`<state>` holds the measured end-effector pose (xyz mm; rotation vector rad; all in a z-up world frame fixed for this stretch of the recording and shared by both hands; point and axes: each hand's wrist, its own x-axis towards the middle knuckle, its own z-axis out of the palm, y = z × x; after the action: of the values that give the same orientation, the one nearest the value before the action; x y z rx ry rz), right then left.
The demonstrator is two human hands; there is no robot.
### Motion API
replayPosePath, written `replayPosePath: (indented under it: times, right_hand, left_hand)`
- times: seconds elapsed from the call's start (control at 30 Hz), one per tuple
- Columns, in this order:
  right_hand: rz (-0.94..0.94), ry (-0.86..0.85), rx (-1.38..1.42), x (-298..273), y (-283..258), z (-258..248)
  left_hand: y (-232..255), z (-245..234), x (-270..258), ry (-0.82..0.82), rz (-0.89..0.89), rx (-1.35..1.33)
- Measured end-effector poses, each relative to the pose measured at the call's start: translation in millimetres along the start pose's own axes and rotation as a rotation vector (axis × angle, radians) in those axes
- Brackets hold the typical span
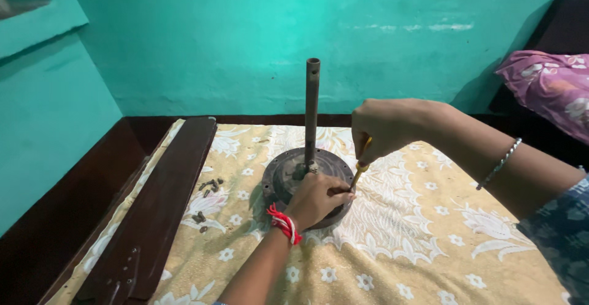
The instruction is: The person assembles a ceiling fan by securing the fan blades to the central motor housing using a screwdriver. They insert screws into the blade brackets and tighten them to attach each blade to the hub.
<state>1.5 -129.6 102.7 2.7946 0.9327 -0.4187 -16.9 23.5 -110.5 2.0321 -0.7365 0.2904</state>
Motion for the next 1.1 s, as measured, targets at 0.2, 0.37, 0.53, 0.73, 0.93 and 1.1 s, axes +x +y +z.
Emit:
replayPosePath:
  times: [0.2,0.37,0.53,0.73,0.93,1.1]
  right_hand:
    - [-0.03,0.013,-0.007,3,0,2]
    - [-0.043,-0.023,-0.081,10,-2,2]
    - [-0.032,0.025,-0.195,11,-11,2]
    - [-0.036,0.038,-0.254,7,-19,1]
    - [-0.019,0.053,-0.252,4,-19,0]
    - [-0.038,0.09,-0.25,4,-17,1]
  left_hand:
    - [-6,3,-1,0.056,-0.015,-0.042]
    - [-7,6,-1,0.057,-0.055,0.018]
    - [-4,11,-9,0.088,-0.091,-0.049]
    - [-3,14,-14,0.038,-0.119,-0.063]
    - [-8,21,-18,0.095,-0.068,-0.065]
    - [-13,26,-20,0.161,-0.049,-0.098]
